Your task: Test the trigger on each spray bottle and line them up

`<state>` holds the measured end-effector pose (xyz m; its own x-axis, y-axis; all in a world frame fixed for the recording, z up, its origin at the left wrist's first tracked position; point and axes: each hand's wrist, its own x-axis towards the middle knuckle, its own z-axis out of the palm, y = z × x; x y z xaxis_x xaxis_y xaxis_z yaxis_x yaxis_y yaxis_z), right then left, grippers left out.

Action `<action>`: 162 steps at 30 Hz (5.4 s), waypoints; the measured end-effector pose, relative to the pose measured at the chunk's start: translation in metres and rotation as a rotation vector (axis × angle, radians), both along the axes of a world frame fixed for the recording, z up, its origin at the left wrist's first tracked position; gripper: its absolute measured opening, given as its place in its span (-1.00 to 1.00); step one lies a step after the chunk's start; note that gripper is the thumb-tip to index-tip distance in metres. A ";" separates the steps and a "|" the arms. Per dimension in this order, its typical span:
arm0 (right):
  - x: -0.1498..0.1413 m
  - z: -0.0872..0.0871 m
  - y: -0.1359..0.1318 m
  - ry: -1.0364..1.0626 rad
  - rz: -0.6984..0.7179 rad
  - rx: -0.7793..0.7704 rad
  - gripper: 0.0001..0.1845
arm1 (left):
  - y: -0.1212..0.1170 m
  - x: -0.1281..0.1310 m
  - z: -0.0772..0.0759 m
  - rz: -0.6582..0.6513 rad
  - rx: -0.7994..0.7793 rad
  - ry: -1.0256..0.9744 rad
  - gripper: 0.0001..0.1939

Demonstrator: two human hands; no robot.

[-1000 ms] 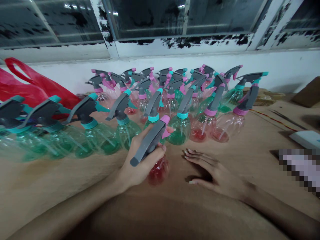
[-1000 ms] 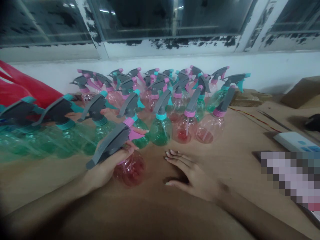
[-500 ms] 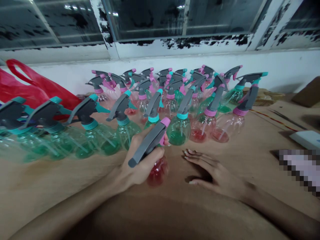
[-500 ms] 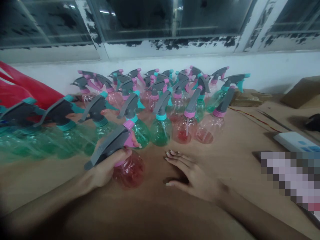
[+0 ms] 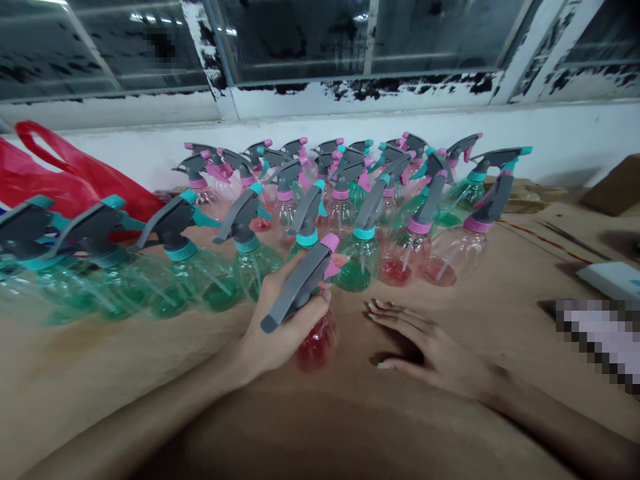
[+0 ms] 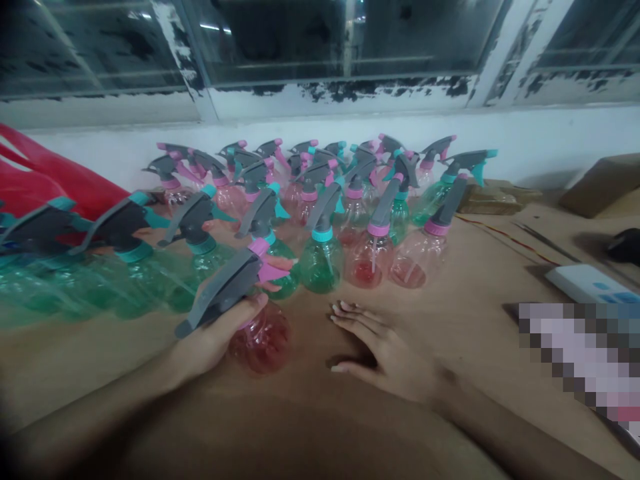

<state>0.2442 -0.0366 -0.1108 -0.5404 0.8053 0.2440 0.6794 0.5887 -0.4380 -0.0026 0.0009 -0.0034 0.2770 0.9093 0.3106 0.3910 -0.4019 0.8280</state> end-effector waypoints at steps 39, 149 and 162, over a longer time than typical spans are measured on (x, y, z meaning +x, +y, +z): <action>-0.004 0.048 -0.023 0.170 -0.152 -0.115 -0.21 | -0.006 0.069 -0.007 -0.129 0.094 -0.051 -0.91; 0.197 0.009 -0.068 -0.321 -1.059 0.182 -0.07 | -0.014 0.172 -0.020 -0.192 0.194 0.608 -0.38; 0.203 -0.017 -0.074 -0.241 -1.212 0.168 0.00 | -0.043 0.127 -0.045 -0.226 0.096 0.531 -0.54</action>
<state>0.4471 -0.1109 -0.1275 0.4827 0.7840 0.3903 0.8758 -0.4359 -0.2074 0.1248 -0.0417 -0.0484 0.6011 0.7842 0.1539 0.6383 -0.5870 0.4979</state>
